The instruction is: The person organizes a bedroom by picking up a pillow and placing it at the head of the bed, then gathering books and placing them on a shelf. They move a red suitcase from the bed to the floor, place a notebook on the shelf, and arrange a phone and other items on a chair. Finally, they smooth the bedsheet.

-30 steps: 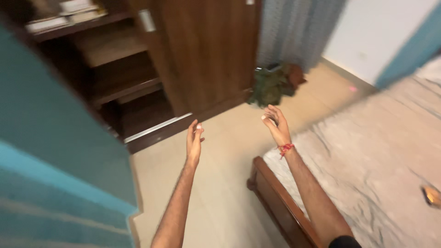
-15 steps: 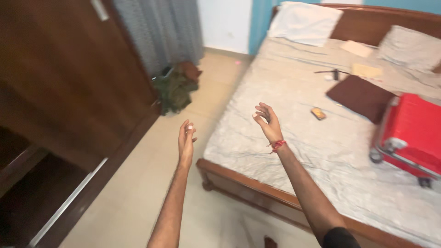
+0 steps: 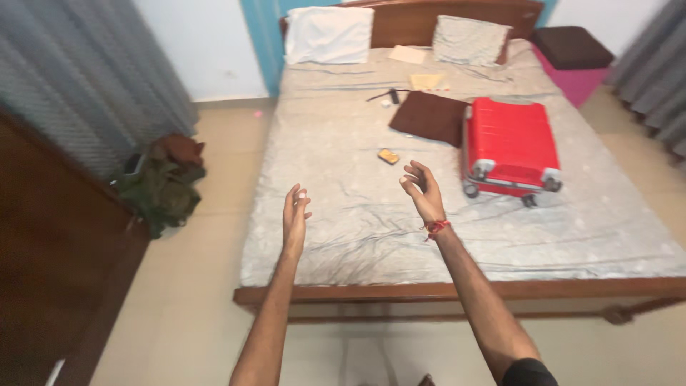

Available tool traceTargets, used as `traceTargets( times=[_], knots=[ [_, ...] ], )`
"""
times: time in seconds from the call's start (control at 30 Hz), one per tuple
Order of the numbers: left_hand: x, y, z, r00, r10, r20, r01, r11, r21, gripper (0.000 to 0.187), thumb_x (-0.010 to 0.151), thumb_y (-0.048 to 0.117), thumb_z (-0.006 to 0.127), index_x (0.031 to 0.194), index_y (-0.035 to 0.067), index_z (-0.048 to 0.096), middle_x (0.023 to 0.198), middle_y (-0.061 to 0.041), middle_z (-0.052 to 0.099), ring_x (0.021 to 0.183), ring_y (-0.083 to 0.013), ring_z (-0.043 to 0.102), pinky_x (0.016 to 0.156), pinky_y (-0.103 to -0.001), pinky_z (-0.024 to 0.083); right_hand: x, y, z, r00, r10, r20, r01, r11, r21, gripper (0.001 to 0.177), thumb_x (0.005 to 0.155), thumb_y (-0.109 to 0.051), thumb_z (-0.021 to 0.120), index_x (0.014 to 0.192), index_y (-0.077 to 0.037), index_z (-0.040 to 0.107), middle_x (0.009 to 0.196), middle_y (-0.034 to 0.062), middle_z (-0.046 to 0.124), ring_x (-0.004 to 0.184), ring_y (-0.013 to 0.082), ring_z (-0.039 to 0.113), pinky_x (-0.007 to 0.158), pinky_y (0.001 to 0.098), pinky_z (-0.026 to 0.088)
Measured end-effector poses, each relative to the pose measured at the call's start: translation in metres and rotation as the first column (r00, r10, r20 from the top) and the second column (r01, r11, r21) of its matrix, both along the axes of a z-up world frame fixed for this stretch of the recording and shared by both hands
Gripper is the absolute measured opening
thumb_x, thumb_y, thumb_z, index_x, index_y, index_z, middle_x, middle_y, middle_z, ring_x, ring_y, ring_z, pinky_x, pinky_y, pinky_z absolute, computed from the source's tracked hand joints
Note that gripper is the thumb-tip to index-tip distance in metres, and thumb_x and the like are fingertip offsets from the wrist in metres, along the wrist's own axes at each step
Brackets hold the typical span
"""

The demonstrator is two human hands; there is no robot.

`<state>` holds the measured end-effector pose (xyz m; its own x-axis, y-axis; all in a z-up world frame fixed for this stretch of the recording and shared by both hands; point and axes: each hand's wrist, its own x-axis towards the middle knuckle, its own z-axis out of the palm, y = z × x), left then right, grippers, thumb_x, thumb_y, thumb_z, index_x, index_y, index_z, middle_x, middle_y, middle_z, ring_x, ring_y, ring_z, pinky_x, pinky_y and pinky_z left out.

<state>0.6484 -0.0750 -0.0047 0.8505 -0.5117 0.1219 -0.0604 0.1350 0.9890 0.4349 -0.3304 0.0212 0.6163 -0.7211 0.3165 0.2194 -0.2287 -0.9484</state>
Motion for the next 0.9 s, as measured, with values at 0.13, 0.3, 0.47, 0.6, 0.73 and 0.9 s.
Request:
traceTargets(
  times=[0.13, 0.3, 0.47, 0.6, 0.73, 0.9],
  knots=[
    [-0.024, -0.059, -0.004, 0.995, -0.096, -0.018, 0.096, 0.995, -0.018, 0.06, 0.1, 0.048, 0.055, 0.148, 0.013, 0.049, 0.137, -0.009, 0.06, 0.117, -0.0186, 0.059, 0.088, -0.036, 0.053, -0.05, -0.043, -0.004, 0.996, -0.089, -0.003, 0.089, 0.995, 0.04, 0.06, 0.093, -0.019, 0.072, 0.147, -0.006, 0.049, 0.14, 0.0154, 0.061, 0.12, 0.0223, 0.061, 0.093, 0.034, 0.055],
    [-0.062, -0.135, -0.013, 0.982, -0.185, -0.023, 0.185, 0.983, -0.005, 0.057, 0.1, 0.045, 0.056, 0.148, 0.014, 0.05, 0.136, -0.008, 0.061, 0.115, -0.0188, 0.06, 0.086, -0.035, 0.053, -0.113, -0.097, -0.016, 0.987, -0.163, 0.015, 0.161, 0.983, 0.083, 0.061, 0.094, -0.02, 0.073, 0.148, -0.007, 0.048, 0.141, 0.014, 0.06, 0.124, 0.0199, 0.061, 0.095, 0.0327, 0.055],
    [-0.109, -0.206, -0.02, 0.96, -0.278, -0.045, 0.278, 0.961, -0.012, 0.056, 0.101, 0.043, 0.057, 0.148, 0.015, 0.05, 0.135, -0.007, 0.06, 0.115, -0.0175, 0.059, 0.087, -0.034, 0.051, -0.177, -0.148, -0.026, 0.969, -0.248, 0.018, 0.246, 0.966, 0.085, 0.061, 0.094, -0.018, 0.073, 0.148, -0.006, 0.048, 0.139, 0.0132, 0.062, 0.12, 0.0192, 0.063, 0.092, 0.0323, 0.055],
    [-0.15, -0.258, -0.029, 0.926, -0.372, -0.062, 0.372, 0.928, -0.025, 0.056, 0.1, 0.041, 0.057, 0.149, 0.015, 0.048, 0.135, -0.006, 0.059, 0.114, -0.0168, 0.059, 0.087, -0.034, 0.052, -0.228, -0.179, -0.03, 0.953, -0.304, 0.014, 0.302, 0.951, 0.073, 0.061, 0.094, -0.016, 0.073, 0.148, -0.005, 0.048, 0.139, 0.0127, 0.061, 0.119, 0.0183, 0.062, 0.093, 0.0321, 0.055],
    [-0.188, -0.308, -0.037, 0.898, -0.436, -0.049, 0.436, 0.9, -0.012, 0.056, 0.101, 0.043, 0.057, 0.148, 0.014, 0.05, 0.132, -0.006, 0.06, 0.112, -0.0167, 0.06, 0.086, -0.034, 0.053, -0.277, -0.206, -0.034, 0.926, -0.377, 0.028, 0.375, 0.926, 0.047, 0.062, 0.093, -0.015, 0.073, 0.149, -0.005, 0.047, 0.138, 0.0123, 0.062, 0.116, 0.0179, 0.062, 0.092, 0.0318, 0.055],
    [-0.233, -0.371, -0.052, 0.842, -0.539, -0.015, 0.539, 0.842, -0.004, 0.057, 0.101, 0.045, 0.057, 0.148, 0.013, 0.051, 0.129, -0.005, 0.059, 0.111, -0.0167, 0.059, 0.085, -0.034, 0.052, -0.329, -0.23, -0.046, 0.886, -0.463, -0.01, 0.463, 0.885, 0.048, 0.06, 0.093, -0.015, 0.075, 0.147, -0.008, 0.05, 0.136, 0.0108, 0.064, 0.115, 0.017, 0.063, 0.091, 0.0311, 0.056]
  ],
)
